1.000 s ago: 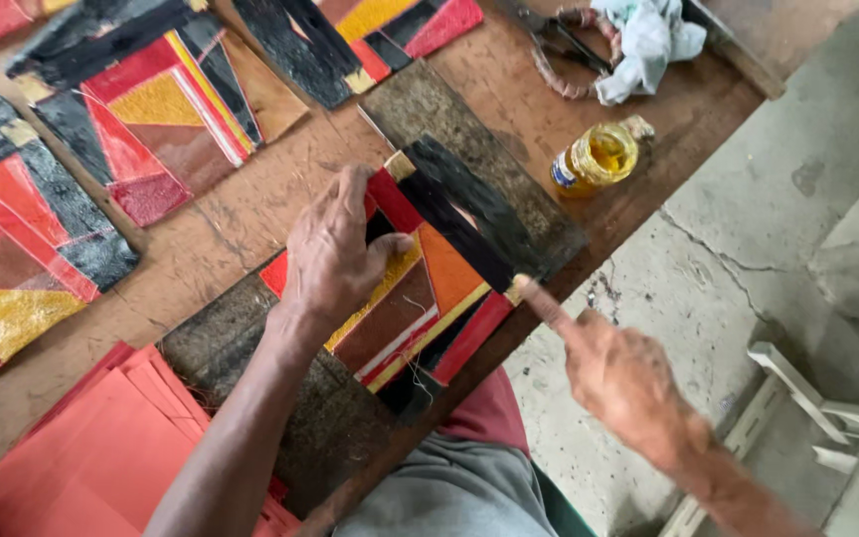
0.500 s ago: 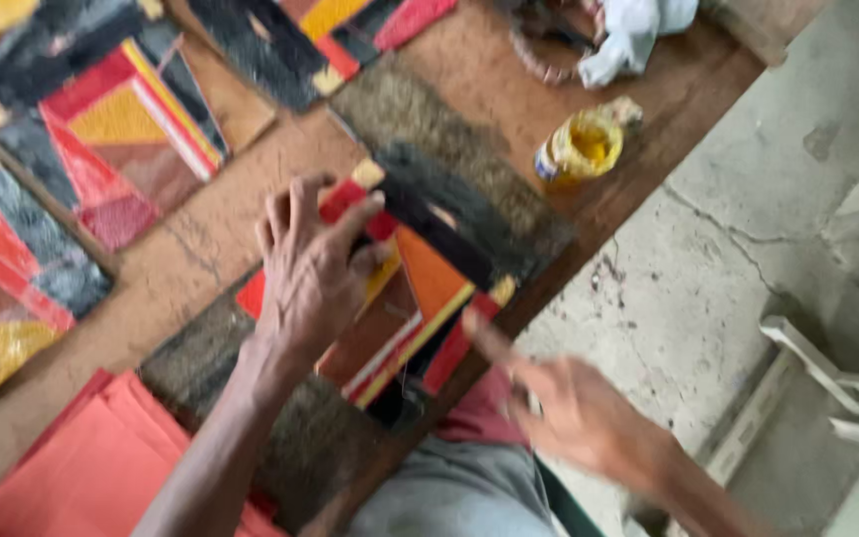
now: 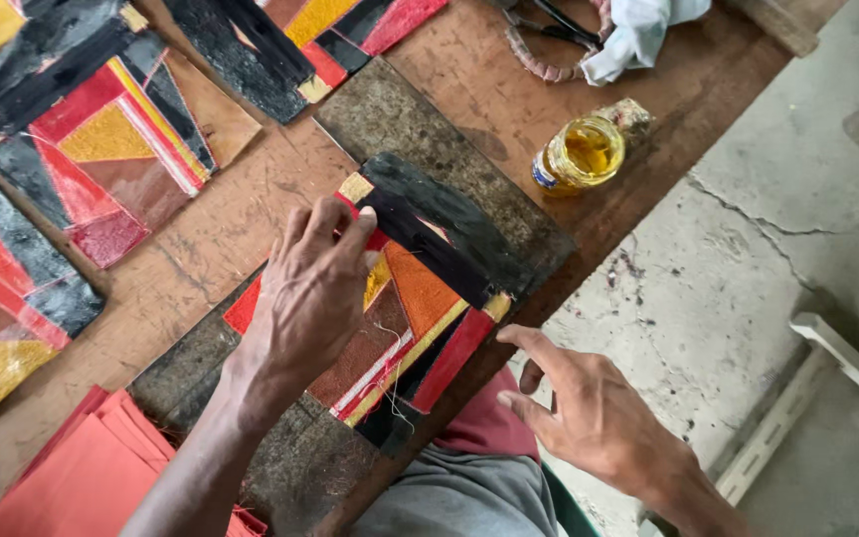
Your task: The person presses and smooths colorful leather patch pieces onto square backing boards at a workbench, working through a stack of boards one at a time. They occasionally dip a finger into a jar of yellow glue and dab it on loose pieces, then press the pieces flat with the palm before setting the finished board aside.
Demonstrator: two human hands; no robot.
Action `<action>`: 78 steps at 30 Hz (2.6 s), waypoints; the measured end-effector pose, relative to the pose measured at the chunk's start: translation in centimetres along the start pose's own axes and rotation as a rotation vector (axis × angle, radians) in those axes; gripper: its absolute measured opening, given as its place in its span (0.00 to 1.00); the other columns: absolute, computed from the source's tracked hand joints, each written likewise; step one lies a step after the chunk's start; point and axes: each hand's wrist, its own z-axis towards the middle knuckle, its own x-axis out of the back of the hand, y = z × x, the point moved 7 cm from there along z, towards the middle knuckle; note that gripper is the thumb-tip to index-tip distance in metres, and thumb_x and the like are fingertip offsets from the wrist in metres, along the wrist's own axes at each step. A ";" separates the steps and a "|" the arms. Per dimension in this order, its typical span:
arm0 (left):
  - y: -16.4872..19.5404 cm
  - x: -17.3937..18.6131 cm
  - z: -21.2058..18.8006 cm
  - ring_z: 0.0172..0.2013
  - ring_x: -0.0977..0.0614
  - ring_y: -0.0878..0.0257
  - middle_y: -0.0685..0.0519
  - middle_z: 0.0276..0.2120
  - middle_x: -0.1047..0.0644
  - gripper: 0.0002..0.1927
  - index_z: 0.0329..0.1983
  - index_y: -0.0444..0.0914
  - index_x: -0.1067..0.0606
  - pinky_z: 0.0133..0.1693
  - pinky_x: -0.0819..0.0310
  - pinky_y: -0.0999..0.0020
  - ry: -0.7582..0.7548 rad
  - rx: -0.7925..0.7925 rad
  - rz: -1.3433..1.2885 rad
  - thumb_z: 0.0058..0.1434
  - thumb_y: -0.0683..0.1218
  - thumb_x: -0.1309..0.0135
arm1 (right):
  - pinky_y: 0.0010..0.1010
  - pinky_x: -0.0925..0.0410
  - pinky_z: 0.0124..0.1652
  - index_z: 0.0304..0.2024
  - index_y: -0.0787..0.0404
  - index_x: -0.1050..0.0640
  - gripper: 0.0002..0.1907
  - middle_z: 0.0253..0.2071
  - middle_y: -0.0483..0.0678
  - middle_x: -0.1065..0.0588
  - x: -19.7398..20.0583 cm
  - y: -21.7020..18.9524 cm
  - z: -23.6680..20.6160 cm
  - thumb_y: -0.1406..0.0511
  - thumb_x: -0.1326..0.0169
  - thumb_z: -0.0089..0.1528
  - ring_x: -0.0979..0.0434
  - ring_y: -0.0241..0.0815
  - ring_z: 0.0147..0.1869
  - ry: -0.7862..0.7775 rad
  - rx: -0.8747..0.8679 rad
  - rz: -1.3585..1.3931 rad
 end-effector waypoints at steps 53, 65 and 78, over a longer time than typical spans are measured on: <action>12.8 -7.0 10.6 0.57 0.20 0.48 0.45 0.55 0.21 0.25 0.58 0.35 0.25 0.55 0.22 0.58 0.081 -0.569 -0.281 0.55 0.39 0.38 | 0.41 0.31 0.58 0.76 0.67 0.49 0.43 0.64 0.59 0.41 12.4 4.4 6.5 0.81 0.54 0.59 0.33 0.48 0.53 0.447 -0.166 -0.460; 10.2 -7.8 11.3 0.46 0.17 0.43 0.43 0.47 0.19 0.28 0.61 0.39 0.29 0.44 0.22 0.54 -0.070 -0.285 -0.410 0.56 0.42 0.36 | 0.21 0.25 0.45 0.51 0.55 0.20 0.24 0.70 0.51 0.43 15.6 -3.0 1.5 0.80 0.43 0.56 0.36 0.51 0.63 0.562 0.323 -0.604; 3.1 -1.8 8.6 0.60 0.25 0.45 0.43 0.58 0.27 0.29 0.61 0.38 0.31 0.60 0.31 0.54 0.020 -0.213 -0.406 0.57 0.42 0.36 | 0.25 0.22 0.34 0.74 0.62 0.41 0.44 0.36 0.47 0.20 9.2 -5.9 -0.4 0.65 0.36 0.59 0.21 0.34 0.34 0.006 0.205 0.579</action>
